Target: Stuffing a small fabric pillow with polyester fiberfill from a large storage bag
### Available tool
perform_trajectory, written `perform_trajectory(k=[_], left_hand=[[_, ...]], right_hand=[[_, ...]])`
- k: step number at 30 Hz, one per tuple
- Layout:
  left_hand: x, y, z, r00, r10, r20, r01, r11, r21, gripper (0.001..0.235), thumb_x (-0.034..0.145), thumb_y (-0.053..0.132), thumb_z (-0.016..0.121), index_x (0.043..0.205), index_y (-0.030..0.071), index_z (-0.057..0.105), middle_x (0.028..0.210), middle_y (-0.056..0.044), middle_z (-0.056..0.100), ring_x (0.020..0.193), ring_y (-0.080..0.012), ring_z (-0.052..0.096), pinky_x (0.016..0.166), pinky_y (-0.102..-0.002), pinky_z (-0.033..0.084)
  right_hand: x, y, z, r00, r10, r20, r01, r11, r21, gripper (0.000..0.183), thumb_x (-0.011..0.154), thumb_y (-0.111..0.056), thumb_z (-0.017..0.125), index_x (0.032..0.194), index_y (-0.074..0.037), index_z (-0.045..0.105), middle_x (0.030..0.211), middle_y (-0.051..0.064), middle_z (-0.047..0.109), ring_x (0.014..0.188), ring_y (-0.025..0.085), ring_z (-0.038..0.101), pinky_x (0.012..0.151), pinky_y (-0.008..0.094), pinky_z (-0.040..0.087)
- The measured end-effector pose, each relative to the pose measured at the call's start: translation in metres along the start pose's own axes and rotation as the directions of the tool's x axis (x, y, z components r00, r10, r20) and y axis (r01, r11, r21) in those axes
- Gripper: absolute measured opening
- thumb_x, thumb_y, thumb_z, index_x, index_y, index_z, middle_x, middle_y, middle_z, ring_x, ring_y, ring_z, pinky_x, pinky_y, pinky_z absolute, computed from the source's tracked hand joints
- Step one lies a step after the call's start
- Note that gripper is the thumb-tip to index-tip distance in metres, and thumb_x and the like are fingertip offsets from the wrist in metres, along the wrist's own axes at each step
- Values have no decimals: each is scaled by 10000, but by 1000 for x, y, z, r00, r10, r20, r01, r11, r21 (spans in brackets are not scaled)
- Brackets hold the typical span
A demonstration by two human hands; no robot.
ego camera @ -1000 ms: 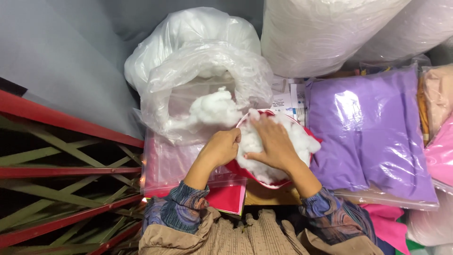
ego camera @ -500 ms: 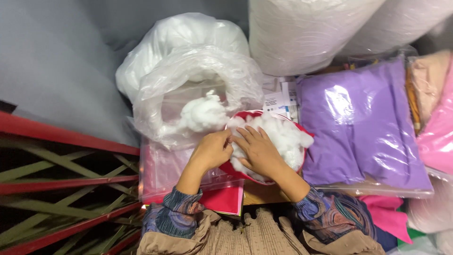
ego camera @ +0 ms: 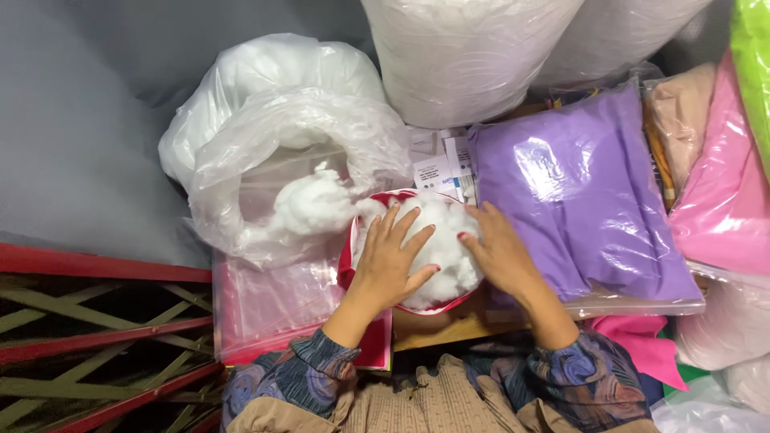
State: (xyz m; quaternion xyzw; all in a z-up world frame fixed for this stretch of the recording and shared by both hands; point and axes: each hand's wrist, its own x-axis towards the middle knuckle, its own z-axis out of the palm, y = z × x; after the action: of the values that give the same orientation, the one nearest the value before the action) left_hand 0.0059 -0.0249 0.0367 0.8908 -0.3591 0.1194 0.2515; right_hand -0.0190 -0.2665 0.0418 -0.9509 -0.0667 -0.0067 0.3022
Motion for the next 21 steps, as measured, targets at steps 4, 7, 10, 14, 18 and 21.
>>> perform_trajectory(k=[4,7,10,14,18,21], left_hand=[[0,3,12,989,-30,145,22,998,58,706,912,613,561,1479,198,488,1553,-176,405,1461,-493,276,1133,-674,240],[-5,-2,27,942,-136,305,109,989,104,729,902,575,582,1486,149,495,1579,-191,386,1476,-484,254,1151,-663,222],[-10,-15,45,897,-157,413,94,981,170,811,866,608,601,1523,164,430,1602,-166,328,1511,-450,185,1178,-632,190],[-13,-21,54,845,-179,504,91,977,194,847,844,610,640,1508,127,431,1576,-178,356,1521,-429,170,1204,-603,146],[-9,-21,53,820,-184,542,106,979,173,875,841,574,662,1538,126,382,1553,-177,375,1520,-418,175,1219,-589,120],[-12,-20,54,815,-185,549,112,980,164,874,838,549,671,1542,124,373,1514,-172,409,1509,-414,209,1221,-570,124]], right_hand=[[-18,-31,15,992,2,126,-6,999,31,644,1012,-374,559,1499,26,420,1495,417,362,1428,546,325,1225,552,203],[-24,-22,40,987,6,161,-3,1000,-18,780,967,-389,625,1603,-114,266,1525,373,306,1414,567,306,1201,604,224],[-22,-11,61,982,13,188,25,981,-193,761,965,-464,583,1615,-270,238,1589,264,268,1447,533,280,1168,601,271],[-14,6,81,983,-3,181,69,930,-360,681,918,-394,631,1542,-286,383,1584,192,340,1428,493,354,1121,553,375],[-12,27,109,995,-95,26,95,849,-520,517,834,-313,709,1323,-186,597,1431,186,546,1342,458,506,1014,488,507],[-7,49,127,959,-210,-188,31,742,-669,218,890,-210,611,1086,-179,698,1164,102,715,1150,342,679,864,392,575]])
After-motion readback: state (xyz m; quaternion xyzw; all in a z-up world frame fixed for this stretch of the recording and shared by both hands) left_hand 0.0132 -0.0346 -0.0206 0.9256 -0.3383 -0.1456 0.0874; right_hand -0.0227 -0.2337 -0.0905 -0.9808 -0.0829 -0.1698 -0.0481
